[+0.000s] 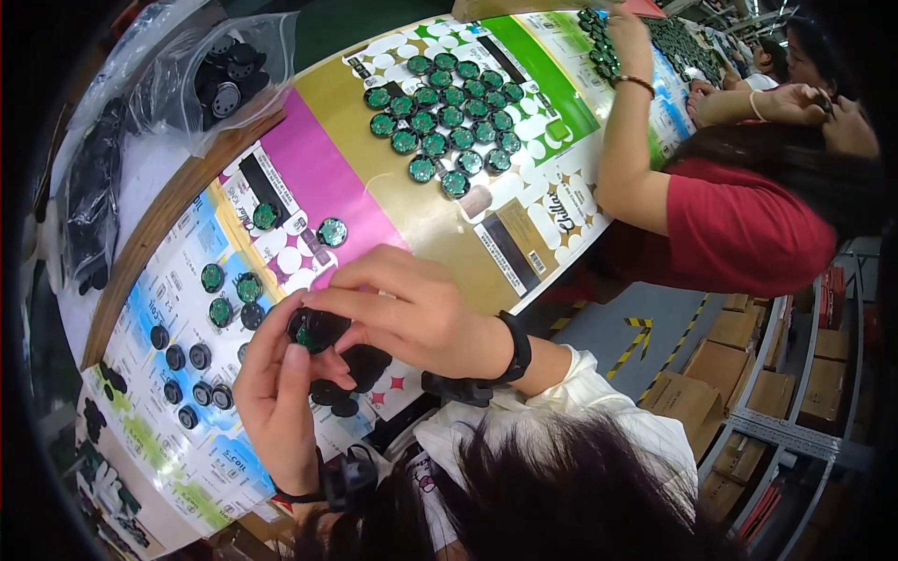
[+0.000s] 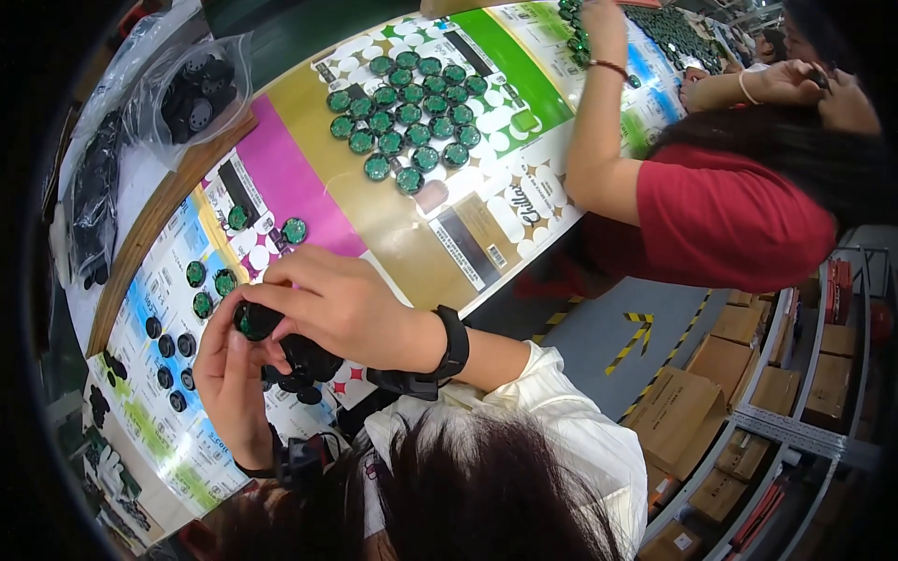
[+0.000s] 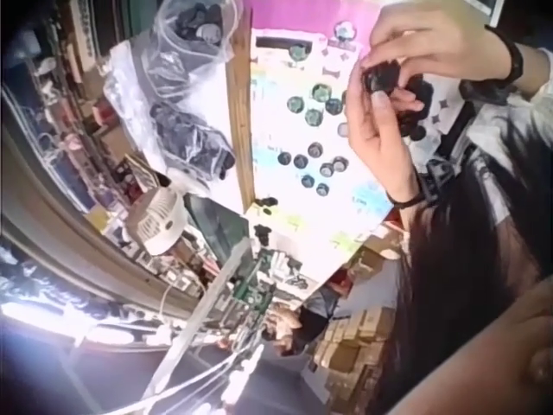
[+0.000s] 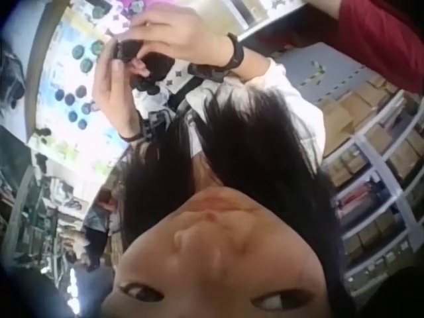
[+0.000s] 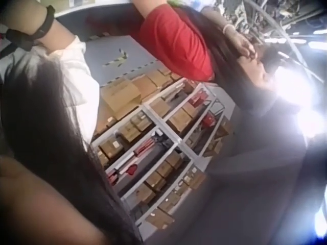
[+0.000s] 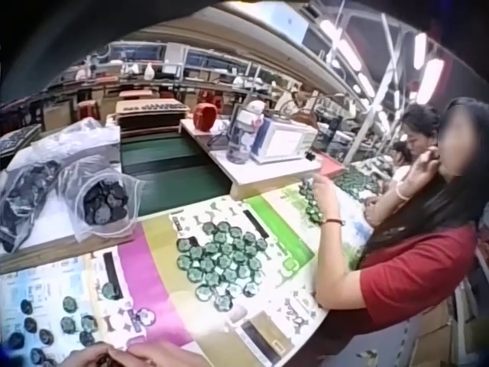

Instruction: Assembling small circular black components onto a template on a production line.

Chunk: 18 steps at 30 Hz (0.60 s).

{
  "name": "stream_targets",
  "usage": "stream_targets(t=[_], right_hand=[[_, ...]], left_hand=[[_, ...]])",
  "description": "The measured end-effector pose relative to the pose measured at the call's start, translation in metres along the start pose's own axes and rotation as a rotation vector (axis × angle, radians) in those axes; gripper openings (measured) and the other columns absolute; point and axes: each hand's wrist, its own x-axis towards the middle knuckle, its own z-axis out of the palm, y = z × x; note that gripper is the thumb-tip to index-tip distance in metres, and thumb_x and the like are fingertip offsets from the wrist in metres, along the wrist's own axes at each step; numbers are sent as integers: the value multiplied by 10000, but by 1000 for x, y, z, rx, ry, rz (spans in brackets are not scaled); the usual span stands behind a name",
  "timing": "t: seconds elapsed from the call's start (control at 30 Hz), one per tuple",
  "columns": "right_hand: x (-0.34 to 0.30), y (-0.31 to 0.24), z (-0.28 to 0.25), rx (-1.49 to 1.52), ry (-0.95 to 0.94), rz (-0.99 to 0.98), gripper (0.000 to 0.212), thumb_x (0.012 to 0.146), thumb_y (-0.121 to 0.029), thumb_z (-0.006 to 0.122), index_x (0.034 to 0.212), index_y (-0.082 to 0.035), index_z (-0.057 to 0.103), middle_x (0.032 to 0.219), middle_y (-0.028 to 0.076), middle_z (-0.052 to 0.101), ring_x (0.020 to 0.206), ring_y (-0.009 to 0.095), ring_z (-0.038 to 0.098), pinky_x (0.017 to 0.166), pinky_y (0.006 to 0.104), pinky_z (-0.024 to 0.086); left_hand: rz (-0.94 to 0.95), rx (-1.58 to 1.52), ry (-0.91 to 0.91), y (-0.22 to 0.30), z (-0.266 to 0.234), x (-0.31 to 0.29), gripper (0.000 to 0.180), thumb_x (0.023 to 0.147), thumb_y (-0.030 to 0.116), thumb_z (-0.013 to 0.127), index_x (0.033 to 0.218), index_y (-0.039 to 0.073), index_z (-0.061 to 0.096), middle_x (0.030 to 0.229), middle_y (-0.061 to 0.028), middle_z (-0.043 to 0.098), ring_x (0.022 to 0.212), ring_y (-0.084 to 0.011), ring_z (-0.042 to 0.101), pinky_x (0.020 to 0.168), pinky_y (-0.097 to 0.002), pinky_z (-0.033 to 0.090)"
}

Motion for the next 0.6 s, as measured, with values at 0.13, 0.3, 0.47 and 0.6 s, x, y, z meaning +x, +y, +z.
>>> stream_targets(t=[0.13,0.3,0.47,0.6], right_hand=[[2,-11,12,131,23,-31,425,561,-74,698,974,-52,601,864,82,542,757,202,539,637,274,451],[5,-30,22,116,-3,0,412,541,-93,719,934,-23,616,898,85,532,803,197,543,675,267,451],[1,-54,33,115,-90,38,434,534,-95,734,939,2,611,913,97,511,815,193,536,681,268,452],[1,-64,44,96,-124,55,446,529,-98,737,946,-4,611,907,98,509,813,194,533,675,268,454]], left_hand=[[2,-169,-96,1,-23,-13,343,844,109,475,1138,-58,416,893,-137,557,635,-153,537,520,-241,457],[-8,-404,-165,-4,-45,-20,418,833,166,510,1169,-55,394,997,-152,542,829,-212,562,704,-285,483],[-23,-511,-222,-11,-61,-29,438,814,174,546,1168,-46,410,1050,-136,532,938,-201,539,775,-283,466],[-66,-559,-260,-14,-68,-34,440,797,186,568,1151,-43,441,1054,-125,540,932,-184,545,777,-278,465]])
